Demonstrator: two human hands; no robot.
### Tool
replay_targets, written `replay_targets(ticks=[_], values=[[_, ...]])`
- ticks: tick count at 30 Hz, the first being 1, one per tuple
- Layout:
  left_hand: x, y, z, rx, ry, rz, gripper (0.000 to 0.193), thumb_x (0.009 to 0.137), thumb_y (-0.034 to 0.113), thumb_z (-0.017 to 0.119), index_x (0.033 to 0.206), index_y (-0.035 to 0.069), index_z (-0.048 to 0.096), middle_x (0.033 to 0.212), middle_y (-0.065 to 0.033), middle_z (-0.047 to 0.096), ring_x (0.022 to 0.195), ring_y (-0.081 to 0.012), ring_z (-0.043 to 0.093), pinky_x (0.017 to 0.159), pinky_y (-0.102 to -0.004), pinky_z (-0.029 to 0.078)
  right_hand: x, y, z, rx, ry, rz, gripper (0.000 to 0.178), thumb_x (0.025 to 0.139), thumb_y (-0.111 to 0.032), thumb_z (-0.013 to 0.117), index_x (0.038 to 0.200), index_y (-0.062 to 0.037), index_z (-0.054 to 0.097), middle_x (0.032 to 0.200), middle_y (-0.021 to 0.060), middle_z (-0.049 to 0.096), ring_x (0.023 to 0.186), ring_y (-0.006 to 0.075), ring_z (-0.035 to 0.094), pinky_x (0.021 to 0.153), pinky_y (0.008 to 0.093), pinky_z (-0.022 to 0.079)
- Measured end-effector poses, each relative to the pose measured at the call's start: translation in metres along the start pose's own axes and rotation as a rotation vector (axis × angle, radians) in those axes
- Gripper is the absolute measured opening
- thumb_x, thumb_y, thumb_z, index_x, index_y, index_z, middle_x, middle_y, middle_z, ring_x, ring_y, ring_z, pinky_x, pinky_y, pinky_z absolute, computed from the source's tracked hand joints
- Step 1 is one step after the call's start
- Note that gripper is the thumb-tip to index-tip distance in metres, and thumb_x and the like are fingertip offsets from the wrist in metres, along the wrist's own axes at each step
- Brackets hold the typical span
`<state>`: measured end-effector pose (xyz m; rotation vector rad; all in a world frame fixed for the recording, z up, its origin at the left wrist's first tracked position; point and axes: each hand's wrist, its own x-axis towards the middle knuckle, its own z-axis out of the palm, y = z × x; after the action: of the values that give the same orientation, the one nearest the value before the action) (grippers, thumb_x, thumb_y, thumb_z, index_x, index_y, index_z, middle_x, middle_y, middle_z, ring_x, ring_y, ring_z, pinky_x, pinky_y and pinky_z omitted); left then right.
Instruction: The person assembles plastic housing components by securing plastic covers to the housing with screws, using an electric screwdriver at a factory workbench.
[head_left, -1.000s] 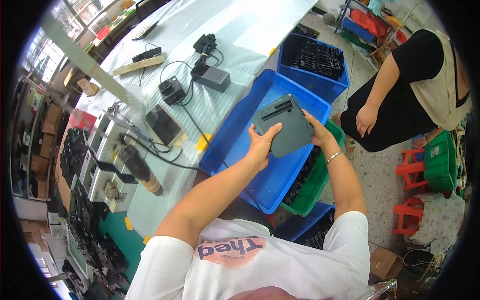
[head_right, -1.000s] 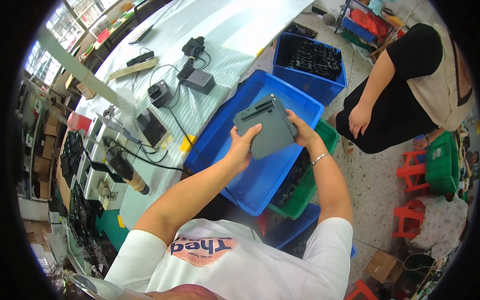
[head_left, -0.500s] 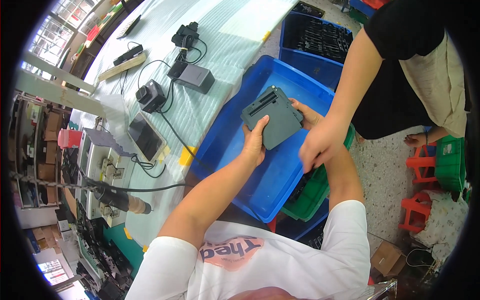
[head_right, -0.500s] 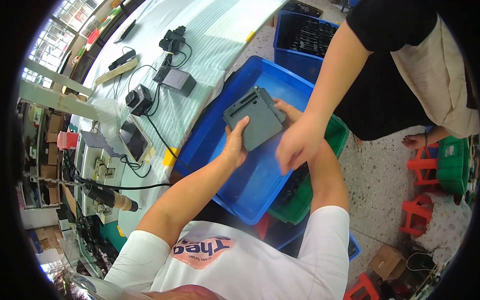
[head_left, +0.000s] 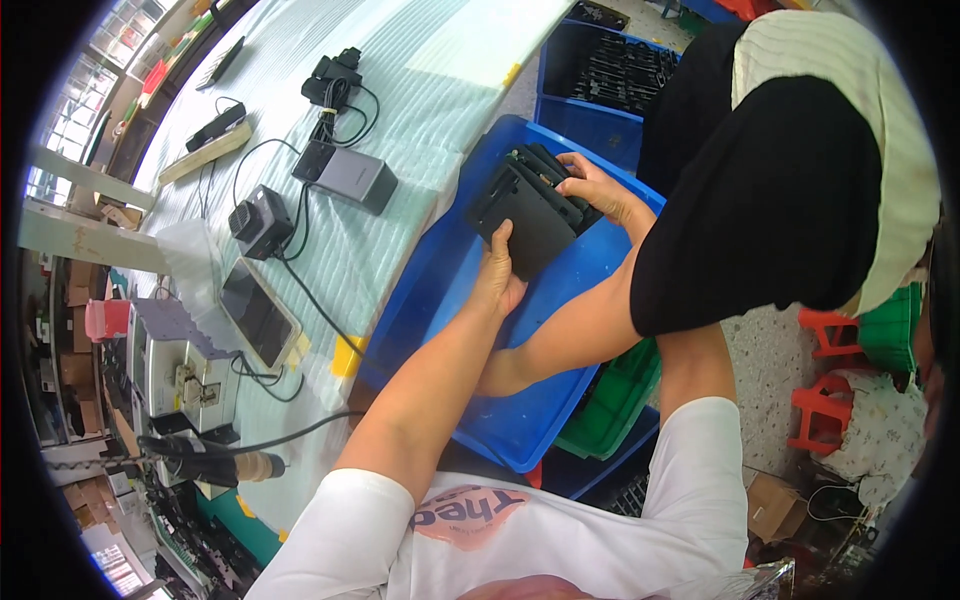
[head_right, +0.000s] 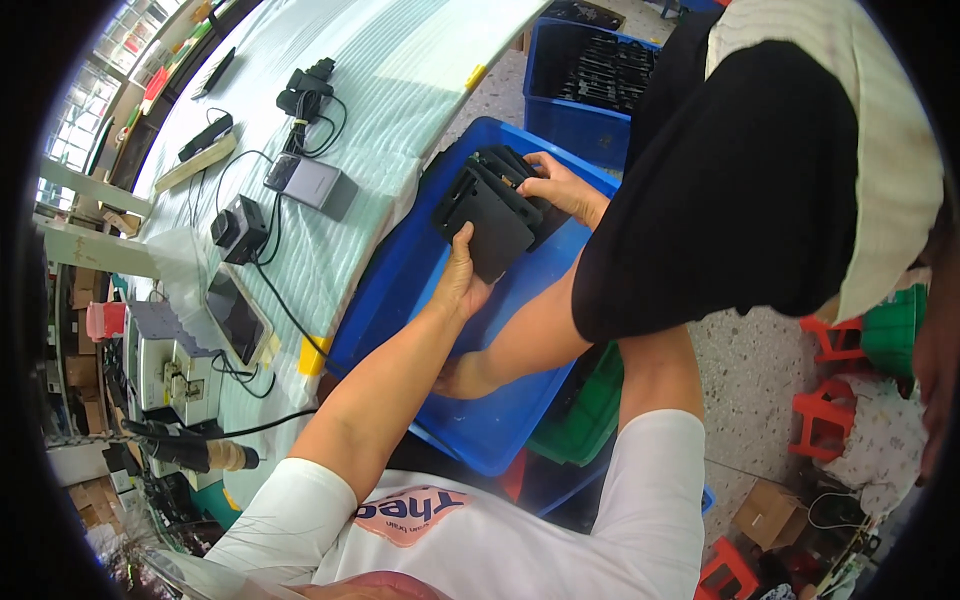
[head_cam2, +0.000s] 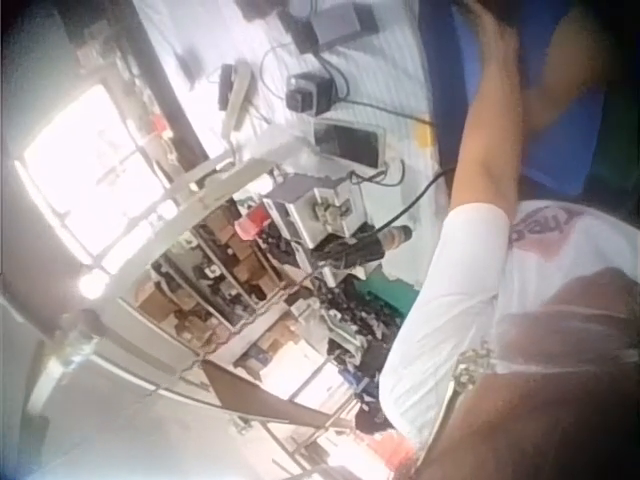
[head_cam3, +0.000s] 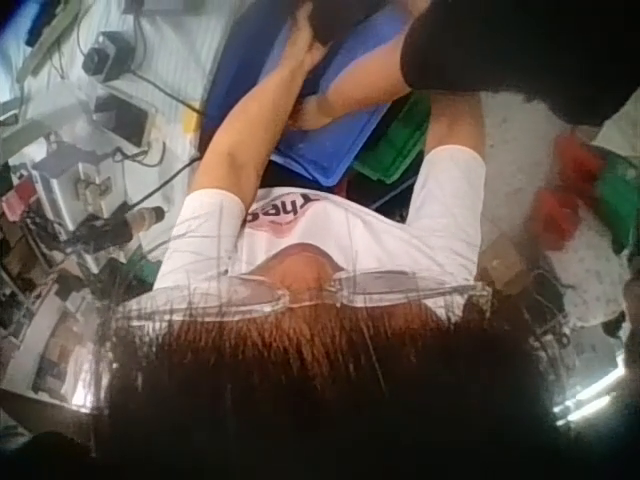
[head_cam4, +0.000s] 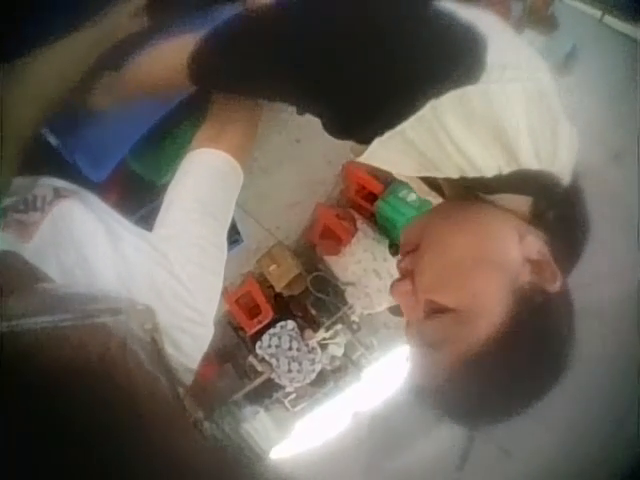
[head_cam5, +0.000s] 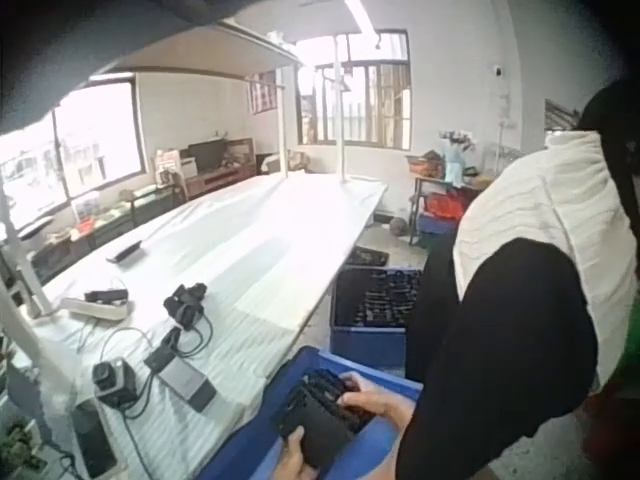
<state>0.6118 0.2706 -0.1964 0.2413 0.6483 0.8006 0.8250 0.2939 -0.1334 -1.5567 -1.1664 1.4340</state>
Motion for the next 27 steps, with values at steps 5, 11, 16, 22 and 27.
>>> replay_targets(ticks=[5, 11, 16, 22, 27], values=[[0.027, 0.003, -0.010, -0.222, -0.133, -0.100, 0.066, 0.085, 0.036, 0.072, 0.139, 0.013, 0.041, 0.132, -0.0070, 0.052, 0.116, -0.0232, 0.057, 0.106, -0.0421, 0.043, 0.021, -0.005, -0.008, -0.251, 0.046, -0.072, 0.081, 0.071, -0.028, 0.071, 0.141, -0.0019, 0.038, 0.132, 0.0190, 0.050, 0.120, 0.0276, 0.050, 0.104, 0.0358, 0.038], [0.058, -0.005, -0.011, -0.240, -0.158, -0.066, 0.053, 0.089, 0.028, 0.068, 0.133, 0.007, 0.047, 0.130, -0.0073, 0.054, 0.120, -0.0237, 0.053, 0.110, -0.0406, 0.039, 0.042, -0.007, -0.020, -0.371, 0.132, -0.144, 0.080, 0.066, -0.030, 0.071, 0.135, 0.0015, 0.045, 0.131, 0.0241, 0.052, 0.127, 0.0322, 0.049, 0.108, 0.0355, 0.035], [0.076, 0.008, -0.027, -0.231, -0.153, -0.085, 0.052, 0.090, 0.026, 0.066, 0.133, 0.005, 0.045, 0.131, -0.0093, 0.053, 0.124, -0.0249, 0.051, 0.112, -0.0413, 0.036, 0.068, -0.006, -0.011, -0.428, 0.117, -0.159, 0.080, 0.064, -0.032, 0.069, 0.133, 0.0020, 0.047, 0.132, 0.0239, 0.053, 0.127, 0.0331, 0.050, 0.108, 0.0353, 0.036], [0.097, 0.000, -0.015, -0.268, -0.167, -0.078, 0.051, 0.091, 0.029, 0.064, 0.132, 0.005, 0.046, 0.132, -0.0109, 0.053, 0.125, -0.0260, 0.050, 0.114, -0.0413, 0.034, 0.071, -0.018, -0.020, -0.563, 0.189, -0.193, 0.077, 0.065, -0.033, 0.069, 0.132, -0.0020, 0.049, 0.127, 0.0235, 0.054, 0.121, 0.0351, 0.052, 0.105, 0.0366, 0.040], [0.097, 0.009, -0.030, -0.174, -0.026, -0.007, 0.055, 0.091, 0.034, 0.062, 0.134, 0.005, 0.044, 0.136, -0.0120, 0.050, 0.128, -0.0260, 0.047, 0.113, -0.0405, 0.033, 0.090, -0.024, -0.004, -0.607, 0.129, -0.203, 0.075, 0.067, -0.023, 0.067, 0.137, -0.0067, 0.045, 0.130, 0.0198, 0.055, 0.122, 0.0300, 0.053, 0.104, 0.0346, 0.040]])
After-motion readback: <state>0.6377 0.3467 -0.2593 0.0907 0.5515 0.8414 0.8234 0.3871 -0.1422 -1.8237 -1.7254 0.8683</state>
